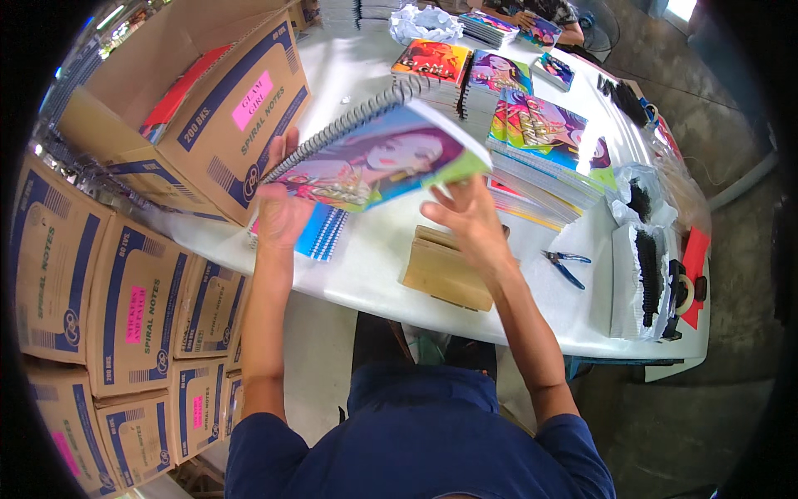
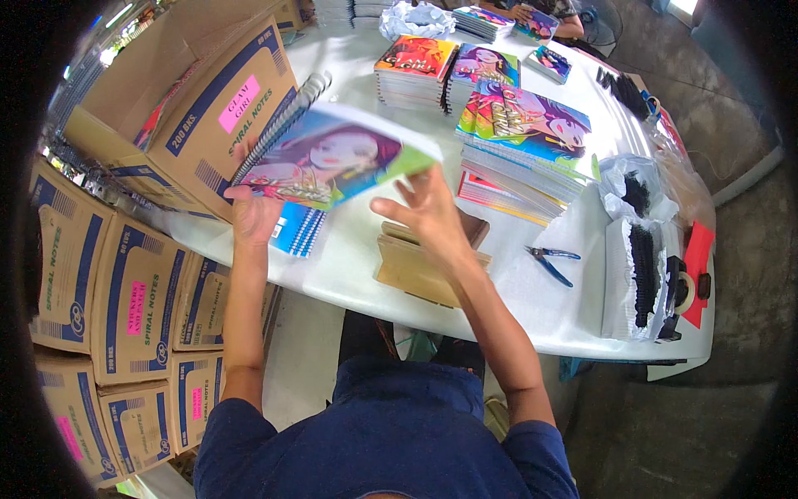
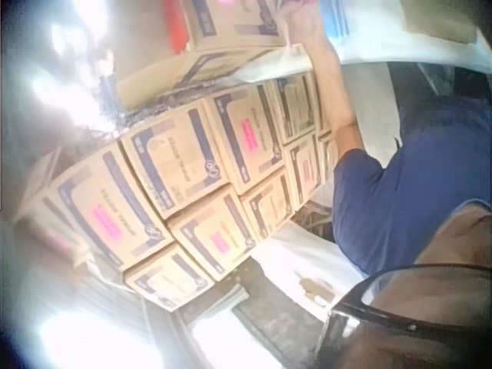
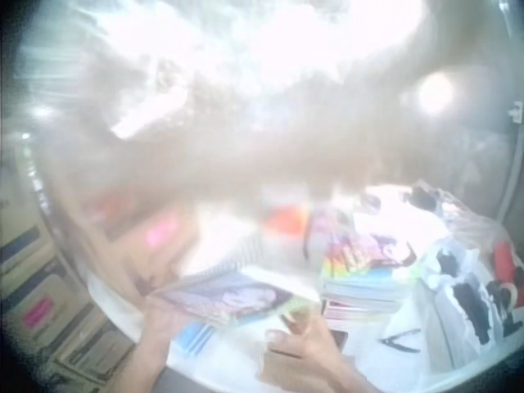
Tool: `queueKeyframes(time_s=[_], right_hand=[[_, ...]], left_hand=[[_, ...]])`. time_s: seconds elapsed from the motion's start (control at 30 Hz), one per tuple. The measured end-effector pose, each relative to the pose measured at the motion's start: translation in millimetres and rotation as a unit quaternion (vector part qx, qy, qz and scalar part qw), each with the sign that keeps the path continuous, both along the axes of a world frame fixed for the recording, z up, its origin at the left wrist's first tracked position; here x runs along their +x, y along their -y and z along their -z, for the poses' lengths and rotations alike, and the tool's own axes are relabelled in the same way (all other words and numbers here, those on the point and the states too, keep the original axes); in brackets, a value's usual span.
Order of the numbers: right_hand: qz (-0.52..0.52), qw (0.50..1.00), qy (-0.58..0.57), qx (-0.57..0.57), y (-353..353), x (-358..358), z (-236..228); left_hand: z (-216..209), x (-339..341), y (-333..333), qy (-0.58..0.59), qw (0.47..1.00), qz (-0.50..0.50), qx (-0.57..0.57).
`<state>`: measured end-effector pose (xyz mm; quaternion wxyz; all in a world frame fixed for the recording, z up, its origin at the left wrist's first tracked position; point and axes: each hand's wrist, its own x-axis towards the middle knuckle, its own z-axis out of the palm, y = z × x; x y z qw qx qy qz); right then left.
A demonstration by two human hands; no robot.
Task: The person assembles spiral notebooks by inserting wire coils into pre-punched holes in paper stacks and covers held in a jig, then uses wire cutters to trim the coils.
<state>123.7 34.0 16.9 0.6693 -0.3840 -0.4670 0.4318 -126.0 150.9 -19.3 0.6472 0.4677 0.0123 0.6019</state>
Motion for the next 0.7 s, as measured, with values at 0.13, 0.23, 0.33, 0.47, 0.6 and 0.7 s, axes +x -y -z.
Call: queueKeyframes(time_s=[0.13, 0.23, 0.33, 0.47, 0.6, 0.7], right_hand=[[0.007, 0.981, 0.193, 0.018, -11, -35, -21], [0.047, 0.932, 0.279, 0.226, -42, -69, -6], [0.063, 0.839, 0.461, 0.280, -62, -82, 24], [-0.064, 0.755, 0.625, 0.188, -20, -77, 24], [0.055, 0.837, 0.521, 0.157, 23, 27, -40], [0.346, 0.803, 0.484, 0.023, 26, 128, -85]], left_hand=[[11, -38, -44, -0.078, 0.993, 0.085, 0.019], [-10, -63, -71, -0.163, 0.984, 0.071, -0.023], [-13, -101, -97, -0.311, 0.942, 0.024, -0.125], [28, -123, -89, -0.726, 0.679, -0.035, 0.102], [53, -113, -82, -0.687, 0.705, -0.137, 0.111], [52, -114, -82, -0.699, 0.699, -0.136, 0.064]])
